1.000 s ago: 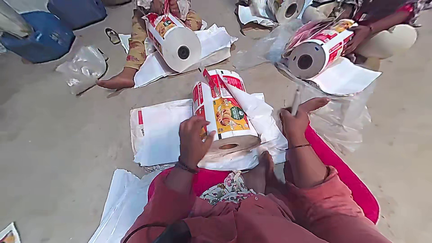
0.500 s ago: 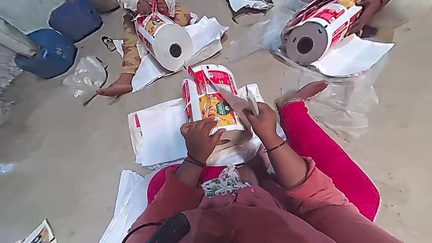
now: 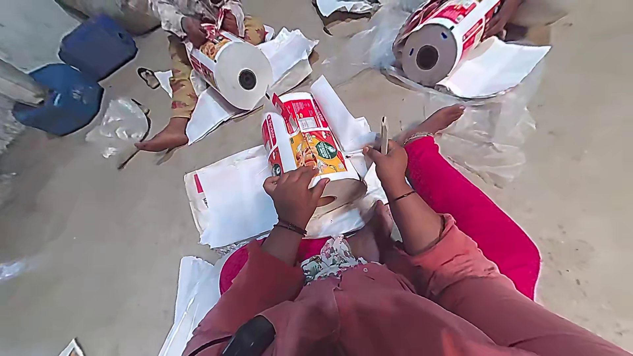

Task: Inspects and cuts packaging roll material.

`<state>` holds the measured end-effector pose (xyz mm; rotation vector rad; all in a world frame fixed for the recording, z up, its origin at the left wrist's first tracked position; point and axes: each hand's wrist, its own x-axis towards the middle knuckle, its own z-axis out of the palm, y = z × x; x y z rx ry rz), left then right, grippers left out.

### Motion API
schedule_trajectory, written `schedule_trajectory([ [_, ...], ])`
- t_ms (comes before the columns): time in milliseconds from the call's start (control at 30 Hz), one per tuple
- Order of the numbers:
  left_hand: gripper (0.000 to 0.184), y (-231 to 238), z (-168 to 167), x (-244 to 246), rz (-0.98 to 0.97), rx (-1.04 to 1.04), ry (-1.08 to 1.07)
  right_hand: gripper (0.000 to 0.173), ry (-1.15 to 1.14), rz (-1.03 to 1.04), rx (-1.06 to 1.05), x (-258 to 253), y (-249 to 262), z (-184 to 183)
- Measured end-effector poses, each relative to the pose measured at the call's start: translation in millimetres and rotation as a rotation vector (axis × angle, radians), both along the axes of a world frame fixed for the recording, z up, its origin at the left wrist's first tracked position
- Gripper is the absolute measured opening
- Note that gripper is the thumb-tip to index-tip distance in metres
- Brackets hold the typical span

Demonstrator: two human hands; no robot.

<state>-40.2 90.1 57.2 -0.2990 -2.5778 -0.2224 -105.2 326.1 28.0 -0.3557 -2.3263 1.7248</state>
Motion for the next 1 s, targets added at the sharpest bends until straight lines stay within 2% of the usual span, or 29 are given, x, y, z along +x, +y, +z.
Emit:
schedule_trajectory([
  [500, 0.033, 1, -2, -1, -0.022, -0.006, 0.029, 0.024, 0.017, -0.038, -0.162, -5, 9, -15],
  [867, 0.033, -2, -4, -1, -0.021, -0.005, 0.017, 0.023, 0.03, -0.06, -0.179, -5, 10, -18],
  [1000, 0.032, -4, -5, -1, -0.033, 0.018, 0.016, 0.024, 0.02, -0.052, -0.14, 0, 8, -8],
])
